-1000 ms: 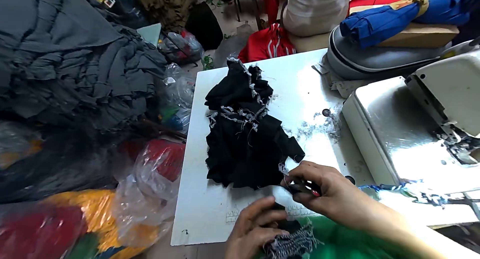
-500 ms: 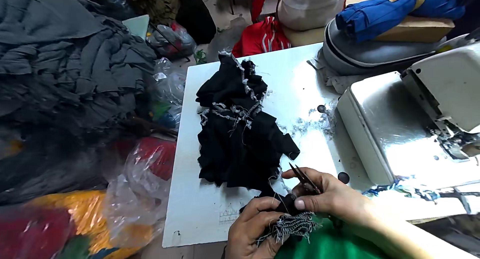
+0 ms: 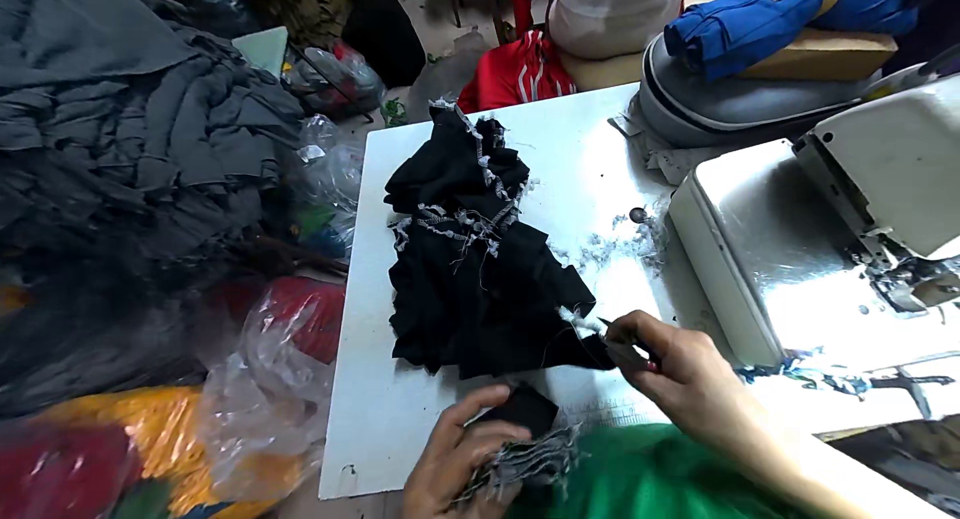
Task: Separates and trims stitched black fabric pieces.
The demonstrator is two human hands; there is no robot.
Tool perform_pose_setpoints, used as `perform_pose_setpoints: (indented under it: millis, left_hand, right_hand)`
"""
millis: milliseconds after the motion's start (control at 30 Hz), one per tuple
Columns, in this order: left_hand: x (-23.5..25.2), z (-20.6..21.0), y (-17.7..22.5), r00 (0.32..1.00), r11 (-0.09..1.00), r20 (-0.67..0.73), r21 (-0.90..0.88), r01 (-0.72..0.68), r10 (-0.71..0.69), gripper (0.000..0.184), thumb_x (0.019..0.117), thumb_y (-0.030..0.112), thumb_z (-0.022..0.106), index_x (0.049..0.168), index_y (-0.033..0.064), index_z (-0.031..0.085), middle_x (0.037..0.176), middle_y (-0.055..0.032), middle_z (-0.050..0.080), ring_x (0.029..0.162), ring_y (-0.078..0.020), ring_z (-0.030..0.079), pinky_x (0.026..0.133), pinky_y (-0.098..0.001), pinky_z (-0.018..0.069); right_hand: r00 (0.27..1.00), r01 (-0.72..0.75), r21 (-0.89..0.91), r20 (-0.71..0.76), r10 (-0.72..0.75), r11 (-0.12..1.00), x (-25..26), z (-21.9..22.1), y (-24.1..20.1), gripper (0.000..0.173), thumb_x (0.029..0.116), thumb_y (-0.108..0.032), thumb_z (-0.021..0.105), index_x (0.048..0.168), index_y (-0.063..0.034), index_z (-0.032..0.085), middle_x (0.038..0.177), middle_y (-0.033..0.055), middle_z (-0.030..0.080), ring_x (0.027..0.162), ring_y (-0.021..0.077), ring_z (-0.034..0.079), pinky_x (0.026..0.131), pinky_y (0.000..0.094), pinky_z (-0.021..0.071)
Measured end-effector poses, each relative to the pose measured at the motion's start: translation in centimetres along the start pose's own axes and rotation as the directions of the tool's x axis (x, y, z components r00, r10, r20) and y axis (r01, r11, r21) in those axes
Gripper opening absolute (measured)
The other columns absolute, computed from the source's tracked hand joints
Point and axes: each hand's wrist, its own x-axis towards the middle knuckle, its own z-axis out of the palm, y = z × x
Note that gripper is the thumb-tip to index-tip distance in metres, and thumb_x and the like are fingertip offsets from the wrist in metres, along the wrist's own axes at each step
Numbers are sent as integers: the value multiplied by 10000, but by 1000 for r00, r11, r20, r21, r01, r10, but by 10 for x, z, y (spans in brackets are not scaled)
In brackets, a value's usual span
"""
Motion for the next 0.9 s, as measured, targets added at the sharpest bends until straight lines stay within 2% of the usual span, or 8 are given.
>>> perform_pose_setpoints:
  millis: [67,133,267,367,467,633,800,900]
  left_hand:
    - [0,-8,10,998,995,47,-96,-29,34,211,1019,368,590,1155,290,731,1264,223,658,1163,73,595,993,-148,491]
    - [3,-5,19,992,990,110,-132,-52,66,215,1042,333,559,1140,220,713,1166,179,698,1118,79,613,966,-135,496]
    - [10,19,21,985,994,128,-6,-113,113,209,1053,246,546,1084,77,665,1069,33,680,1063,59,602,949,-128,482]
    - [10,31,17,999,998,39,-60,-5,8,182,1005,276,610,1137,178,688,1109,158,691,1065,121,598,950,-108,492]
    - [9,35,15,997,983,-5,-164,78,-80,211,965,271,649,1172,261,688,1148,247,685,1059,134,609,942,-110,510]
    - [11,40,18,976,940,-20,-273,203,-216,275,923,218,701,1189,233,632,1099,234,707,1005,88,658,901,-161,561]
    - [10,34,17,979,956,55,-209,204,-197,283,944,255,672,1219,205,718,1169,209,711,1082,91,635,972,-168,533]
    - [11,32,15,973,959,89,-175,225,-212,258,945,269,671,1177,175,734,1124,183,715,1059,94,629,952,-164,532]
  right_hand:
    - [999,32,25,22,-33,999,3,-4,-4,115,923,-176,614,966,-112,700,681,-54,585,587,-27,505,540,148,415]
    - [984,11,169,171,-40,986,2,-7,-14,163,957,-151,609,1008,-40,717,748,2,630,649,-18,524,604,145,426]
    - [926,-76,292,376,-42,953,2,-12,-23,214,976,-173,613,1056,-14,730,890,25,673,763,-39,559,687,119,442]
    - [904,-146,352,426,-20,924,1,-18,-22,201,963,-151,619,1077,-30,733,909,-27,646,786,-80,543,690,90,434]
    - [901,-112,359,429,-57,927,-2,-19,-20,214,953,-100,603,1095,-11,736,922,4,646,809,-64,547,705,91,432]
    - [903,70,309,384,-192,949,-3,-16,-19,232,928,-40,607,1107,-10,751,928,97,687,827,33,603,723,128,463]
    - [887,87,301,410,-211,950,-2,-17,-19,267,928,-36,609,1153,-25,752,929,96,692,839,50,610,733,141,465]
    - [891,122,292,389,-234,949,-1,-18,-17,235,923,-30,620,1119,-17,750,909,96,687,822,60,614,727,149,475]
